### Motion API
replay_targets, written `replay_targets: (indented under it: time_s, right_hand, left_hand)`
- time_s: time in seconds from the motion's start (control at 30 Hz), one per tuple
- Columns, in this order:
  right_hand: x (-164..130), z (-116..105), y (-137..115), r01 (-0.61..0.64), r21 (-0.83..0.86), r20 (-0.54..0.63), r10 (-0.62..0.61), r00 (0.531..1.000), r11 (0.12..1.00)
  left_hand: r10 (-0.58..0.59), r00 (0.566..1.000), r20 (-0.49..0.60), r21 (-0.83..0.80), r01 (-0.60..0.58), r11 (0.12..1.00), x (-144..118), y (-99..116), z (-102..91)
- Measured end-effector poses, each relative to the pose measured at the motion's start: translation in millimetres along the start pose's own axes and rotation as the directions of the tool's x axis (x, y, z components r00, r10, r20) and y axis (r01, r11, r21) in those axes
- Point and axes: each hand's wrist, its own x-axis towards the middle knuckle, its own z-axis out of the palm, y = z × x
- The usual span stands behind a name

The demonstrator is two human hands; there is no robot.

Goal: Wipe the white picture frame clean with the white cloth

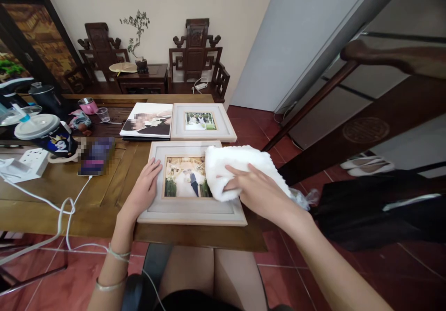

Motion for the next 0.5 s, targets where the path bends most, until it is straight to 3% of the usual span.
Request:
replay_targets:
  time_s: [0.13, 0.27, 0.33, 0.43, 0.5]
  right_hand:
    - [28, 6, 6, -0.021, -0.045, -0.104, 0.016, 0.994, 0.999]
    - [59, 8, -9, -0.01, -0.081, -0.247, -0.01, 0.969, 0.997]
    - [76, 10, -23, 0.066, -0.121, -0.292, -0.099, 0.951, 0.99]
    - [96, 17, -40, 0.263, -0.195, -0.234, -0.305, 0.923, 0.945]
    - [102, 22, -44, 0.325, -0.201, -0.195, -0.363, 0.911, 0.924]
  left_hand:
    - [0.006, 1.0, -0.008, -0.009, -0.006, 1.0, 0, -2, 1.3]
    - [0.011, 1.0, -0.008, -0.006, -0.011, 1.0, 0, -2, 1.2]
    - [0.014, 1.0, -0.015, -0.011, -0.014, 1.0, 0, -2, 0.9]
    - [0.02, 1.0, -0.018, -0.021, -0.02, 1.0, 0, -3, 0.5]
    - [0.024, 0.999, -0.022, -0.028, -0.024, 0.999, -1, -4, 0.5]
